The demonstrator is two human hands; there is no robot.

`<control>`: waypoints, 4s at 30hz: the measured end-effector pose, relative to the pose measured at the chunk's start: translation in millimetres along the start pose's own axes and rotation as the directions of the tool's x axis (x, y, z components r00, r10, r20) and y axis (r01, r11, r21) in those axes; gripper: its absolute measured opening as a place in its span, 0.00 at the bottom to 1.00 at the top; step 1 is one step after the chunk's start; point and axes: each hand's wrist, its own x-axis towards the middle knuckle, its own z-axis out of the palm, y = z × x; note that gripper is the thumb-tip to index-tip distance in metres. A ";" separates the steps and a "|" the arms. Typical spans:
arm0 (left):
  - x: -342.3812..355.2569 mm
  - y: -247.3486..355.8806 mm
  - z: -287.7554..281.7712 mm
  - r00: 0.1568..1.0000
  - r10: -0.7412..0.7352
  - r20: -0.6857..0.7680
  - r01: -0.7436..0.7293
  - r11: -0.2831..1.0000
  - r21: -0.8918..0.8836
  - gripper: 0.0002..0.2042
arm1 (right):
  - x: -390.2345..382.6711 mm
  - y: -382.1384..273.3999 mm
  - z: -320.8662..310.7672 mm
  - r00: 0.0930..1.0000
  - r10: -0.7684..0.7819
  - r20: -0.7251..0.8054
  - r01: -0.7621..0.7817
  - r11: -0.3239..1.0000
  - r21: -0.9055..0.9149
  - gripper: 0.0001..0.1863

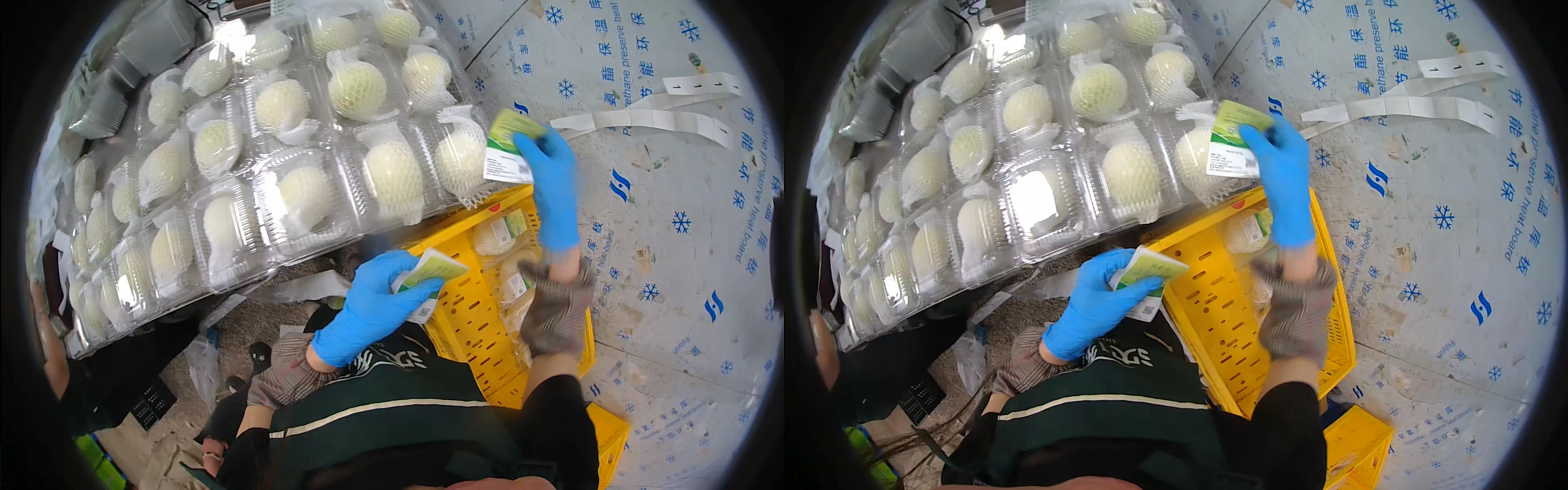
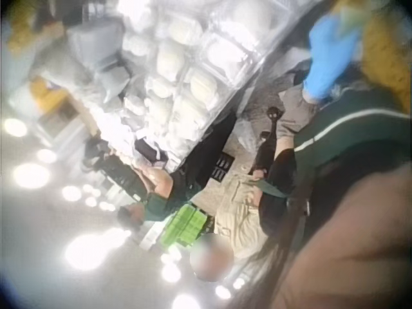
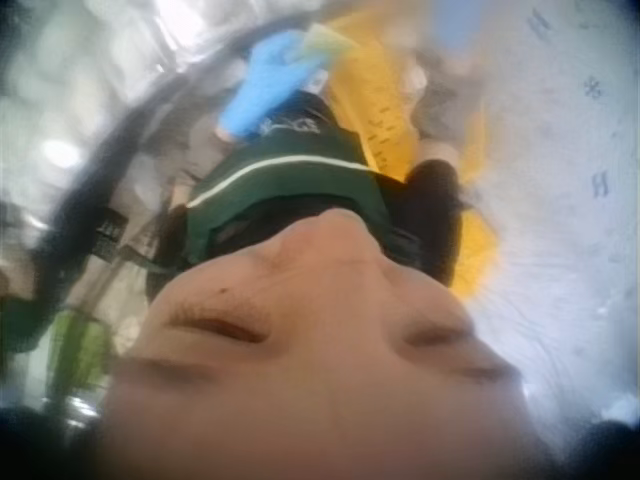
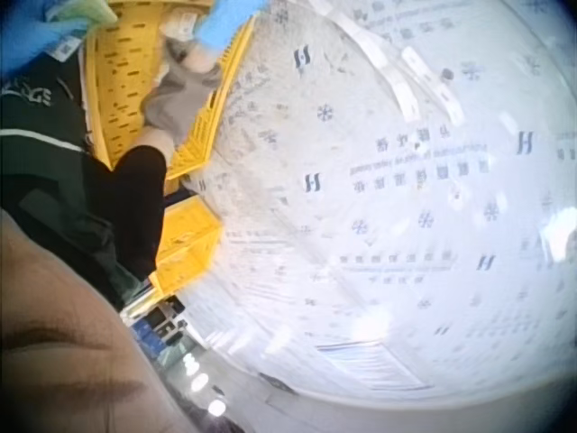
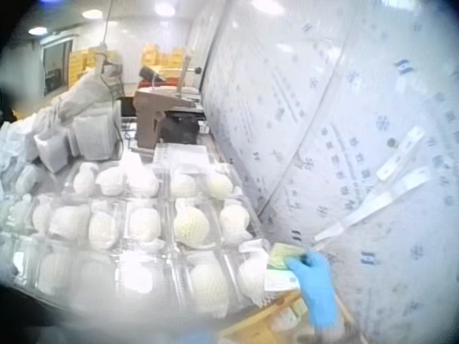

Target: The person places round white fruits into clear plastic clamshell containers on a stainless steel table. They apply green and white labels to the containers and then transfer the finished packages into yellow plastic crates. The person wears blue gloves and a green apron while working in a commercial packing area.

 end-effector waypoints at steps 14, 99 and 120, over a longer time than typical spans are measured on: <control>39.3 -6.9 4.6 0.959 0.115 -0.258 -0.153 0.979 -0.133 0.14 | 68.1 42.4 -10.3 0.794 -0.456 0.401 0.588 0.408 -0.699 0.16; -424.1 -171.6 13.2 -0.251 -0.549 -0.797 0.876 0.222 -0.428 0.17 | -169.1 -22.2 336.4 0.456 -0.205 0.866 0.452 0.891 -0.027 0.03; -487.4 98.0 -38.2 0.820 0.378 -0.430 -0.105 0.837 0.536 0.06 | -251.7 196.7 475.2 0.245 -0.170 0.954 0.435 0.899 0.049 0.49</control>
